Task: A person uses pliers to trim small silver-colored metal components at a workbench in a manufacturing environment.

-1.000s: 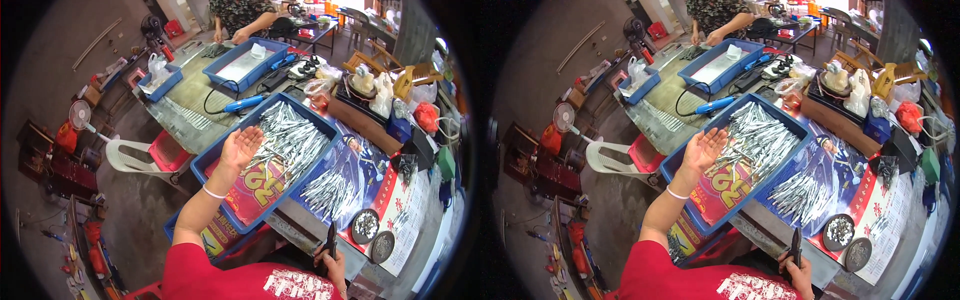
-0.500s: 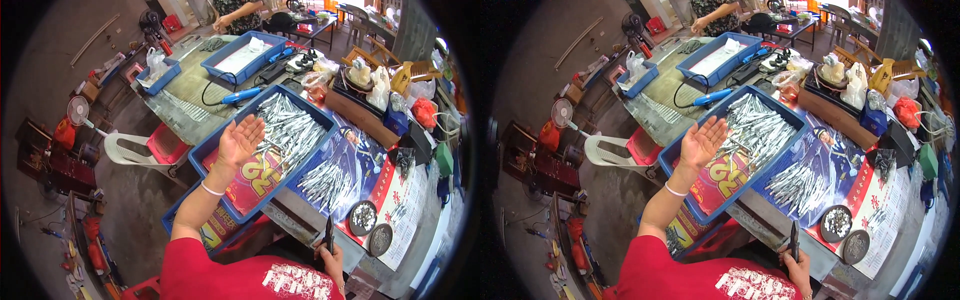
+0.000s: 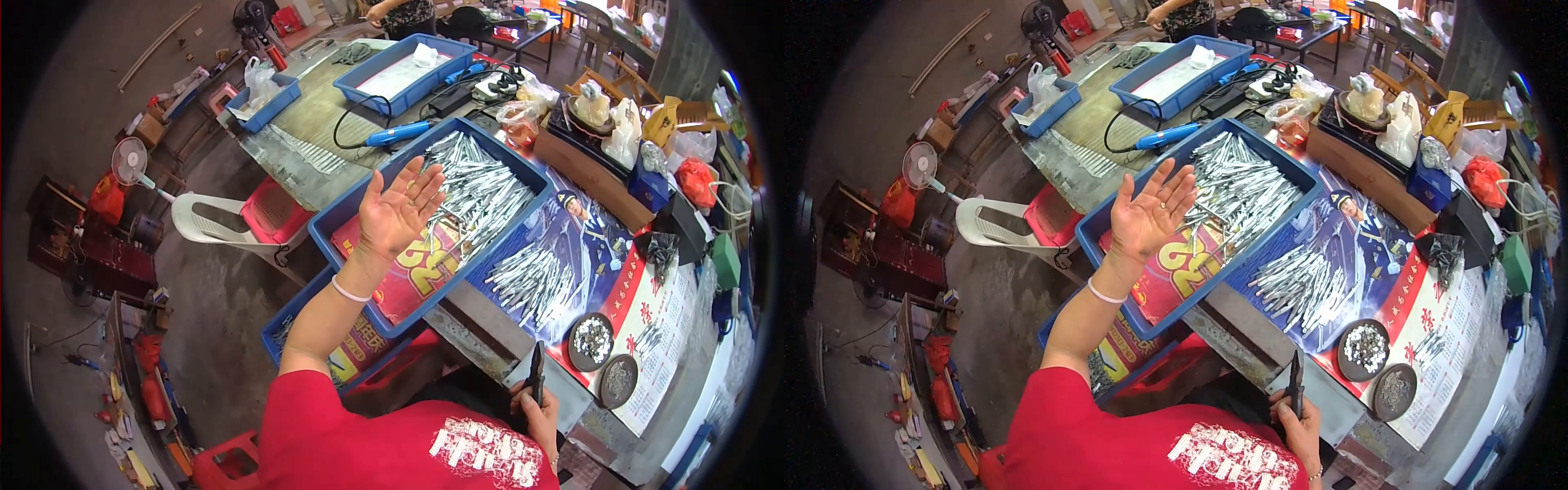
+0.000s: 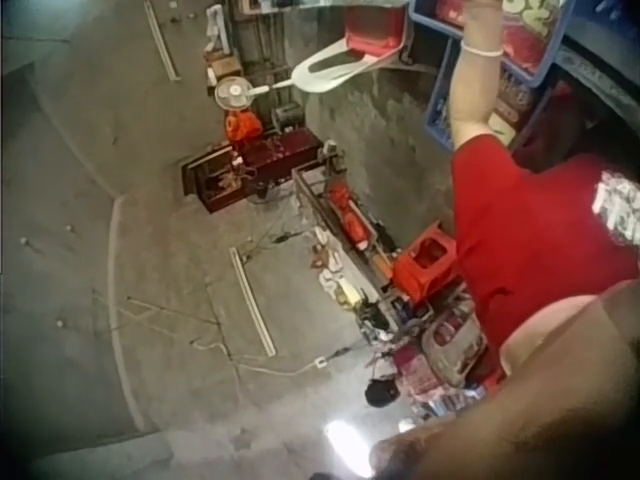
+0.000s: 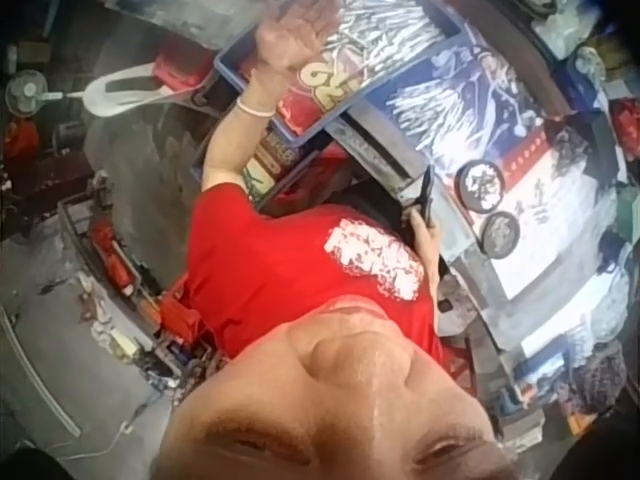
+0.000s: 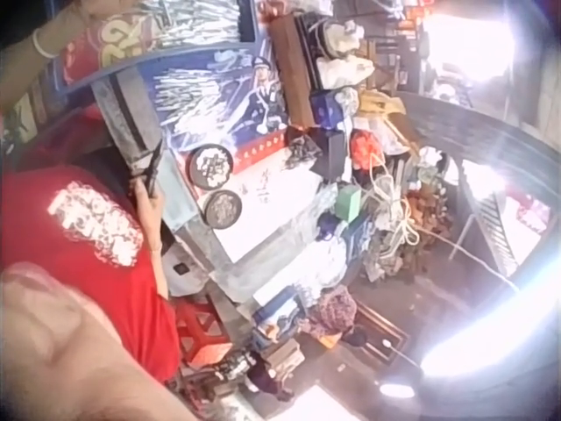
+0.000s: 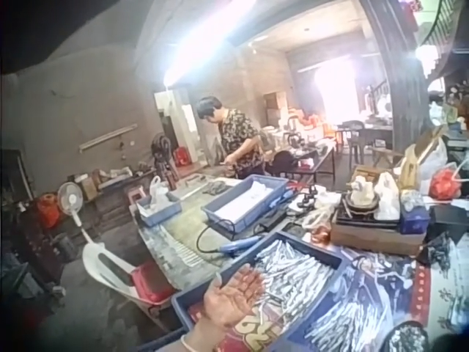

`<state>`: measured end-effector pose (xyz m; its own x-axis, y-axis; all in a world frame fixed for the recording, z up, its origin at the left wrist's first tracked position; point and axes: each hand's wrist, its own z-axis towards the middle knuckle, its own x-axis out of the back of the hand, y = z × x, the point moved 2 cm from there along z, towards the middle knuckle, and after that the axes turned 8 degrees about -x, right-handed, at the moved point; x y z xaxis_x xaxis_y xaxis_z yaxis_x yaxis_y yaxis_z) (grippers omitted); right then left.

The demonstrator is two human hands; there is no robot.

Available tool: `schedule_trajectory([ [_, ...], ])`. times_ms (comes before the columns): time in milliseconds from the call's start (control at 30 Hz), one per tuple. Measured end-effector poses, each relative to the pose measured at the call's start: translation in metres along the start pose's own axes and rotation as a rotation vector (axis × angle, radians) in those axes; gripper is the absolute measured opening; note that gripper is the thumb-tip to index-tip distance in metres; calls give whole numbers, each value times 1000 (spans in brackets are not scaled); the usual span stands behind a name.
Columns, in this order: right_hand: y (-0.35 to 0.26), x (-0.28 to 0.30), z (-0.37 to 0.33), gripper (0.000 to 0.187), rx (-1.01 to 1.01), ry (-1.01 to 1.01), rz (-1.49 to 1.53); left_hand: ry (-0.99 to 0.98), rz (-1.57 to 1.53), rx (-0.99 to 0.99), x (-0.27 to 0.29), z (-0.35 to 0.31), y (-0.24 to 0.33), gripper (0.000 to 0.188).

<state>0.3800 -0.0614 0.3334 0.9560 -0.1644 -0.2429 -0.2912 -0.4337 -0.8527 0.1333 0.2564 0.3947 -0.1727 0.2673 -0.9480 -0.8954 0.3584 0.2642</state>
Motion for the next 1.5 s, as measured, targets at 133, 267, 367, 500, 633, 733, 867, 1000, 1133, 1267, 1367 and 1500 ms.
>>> schedule_trajectory([
  [133,-1,0,-2,30,14,31,-33,-26,-25,4,1,0,-2,63],
  [267,-2,-1,-4,26,-4,19,-14,-53,-49,18,0,-1,-4,61],
  [367,-2,-1,-8,28,-14,19,-36,-45,-35,8,-2,-7,-4,52],
  [500,2,2,-12,25,-54,32,-35,16,8,3,-1,-11,-10,41],
  [633,6,11,-21,23,-48,101,-1,-62,132,-5,18,-2,-22,52],
  [733,9,31,-23,13,62,126,-246,-65,325,-28,11,0,-36,62],
  [867,-22,69,-36,12,266,398,-528,-116,232,115,-14,-36,-42,64],
  [1000,-34,142,-70,13,343,905,-889,9,238,270,-26,-63,-96,59],
  [1133,-13,217,-100,22,172,1229,-1105,66,106,476,-23,-90,-166,50],
  [1267,5,260,-107,26,87,1246,-1199,172,-10,556,-36,-114,-220,43],
  [1367,15,273,-108,27,68,1241,-1261,194,-53,645,-34,-127,-255,42],
  [1500,1,267,-111,26,68,1233,-1248,215,-46,754,-39,-137,-288,37],
])
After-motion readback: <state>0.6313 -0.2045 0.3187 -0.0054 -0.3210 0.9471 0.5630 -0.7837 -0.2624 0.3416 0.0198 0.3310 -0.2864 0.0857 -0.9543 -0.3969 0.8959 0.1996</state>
